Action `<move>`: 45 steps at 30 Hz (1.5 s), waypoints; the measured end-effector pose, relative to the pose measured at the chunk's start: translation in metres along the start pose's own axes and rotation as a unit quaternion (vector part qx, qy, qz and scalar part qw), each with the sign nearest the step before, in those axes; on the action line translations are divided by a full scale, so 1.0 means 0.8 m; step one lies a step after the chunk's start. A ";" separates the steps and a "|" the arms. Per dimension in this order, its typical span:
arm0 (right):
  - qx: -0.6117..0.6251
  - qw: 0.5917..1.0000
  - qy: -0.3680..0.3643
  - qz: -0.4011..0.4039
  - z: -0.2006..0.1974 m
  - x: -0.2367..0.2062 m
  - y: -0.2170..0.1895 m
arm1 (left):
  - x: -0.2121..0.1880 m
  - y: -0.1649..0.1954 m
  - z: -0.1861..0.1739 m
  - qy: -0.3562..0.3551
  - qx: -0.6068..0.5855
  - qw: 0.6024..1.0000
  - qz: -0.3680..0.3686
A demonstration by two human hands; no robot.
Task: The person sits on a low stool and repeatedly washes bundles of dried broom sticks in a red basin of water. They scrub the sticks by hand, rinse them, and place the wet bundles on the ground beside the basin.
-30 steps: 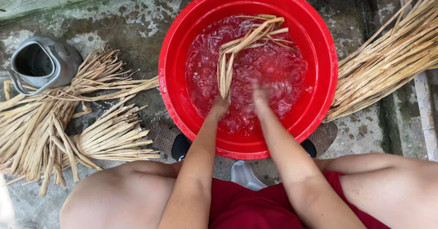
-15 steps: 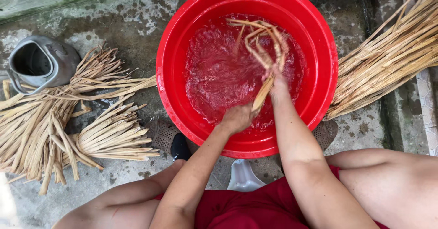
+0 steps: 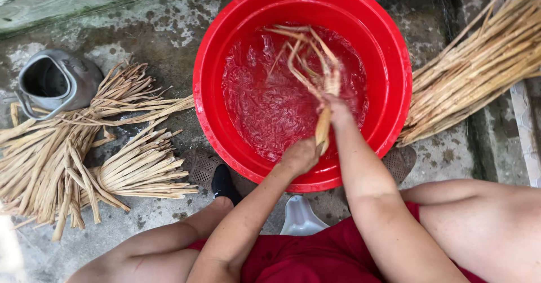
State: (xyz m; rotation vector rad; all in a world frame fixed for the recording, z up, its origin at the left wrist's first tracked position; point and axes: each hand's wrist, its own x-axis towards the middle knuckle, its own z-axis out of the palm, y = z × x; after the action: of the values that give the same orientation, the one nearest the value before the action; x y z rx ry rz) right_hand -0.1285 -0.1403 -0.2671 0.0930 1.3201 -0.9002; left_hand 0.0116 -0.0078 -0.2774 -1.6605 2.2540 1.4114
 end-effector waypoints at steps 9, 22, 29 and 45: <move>-0.244 0.960 -0.118 -0.065 0.080 -0.049 0.106 | 0.047 -0.088 -0.060 0.055 -0.116 0.977 -0.169; 0.003 0.996 0.020 -0.092 0.049 -0.028 0.038 | 0.011 -0.017 -0.038 0.002 0.055 0.987 -0.150; -0.211 0.977 0.005 0.022 0.036 -0.033 0.076 | 0.035 -0.103 -0.061 -0.220 -0.191 0.955 -0.057; -0.824 0.539 -0.116 -0.131 0.050 -0.164 0.061 | 0.092 -0.064 -0.135 0.113 -0.736 0.620 -0.249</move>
State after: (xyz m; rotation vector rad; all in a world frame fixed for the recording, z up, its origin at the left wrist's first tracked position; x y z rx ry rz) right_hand -0.0634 -0.0619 -0.1627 -1.6896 1.4397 0.4351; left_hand 0.0689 -0.1357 -0.2816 -2.3227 -0.0711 3.0964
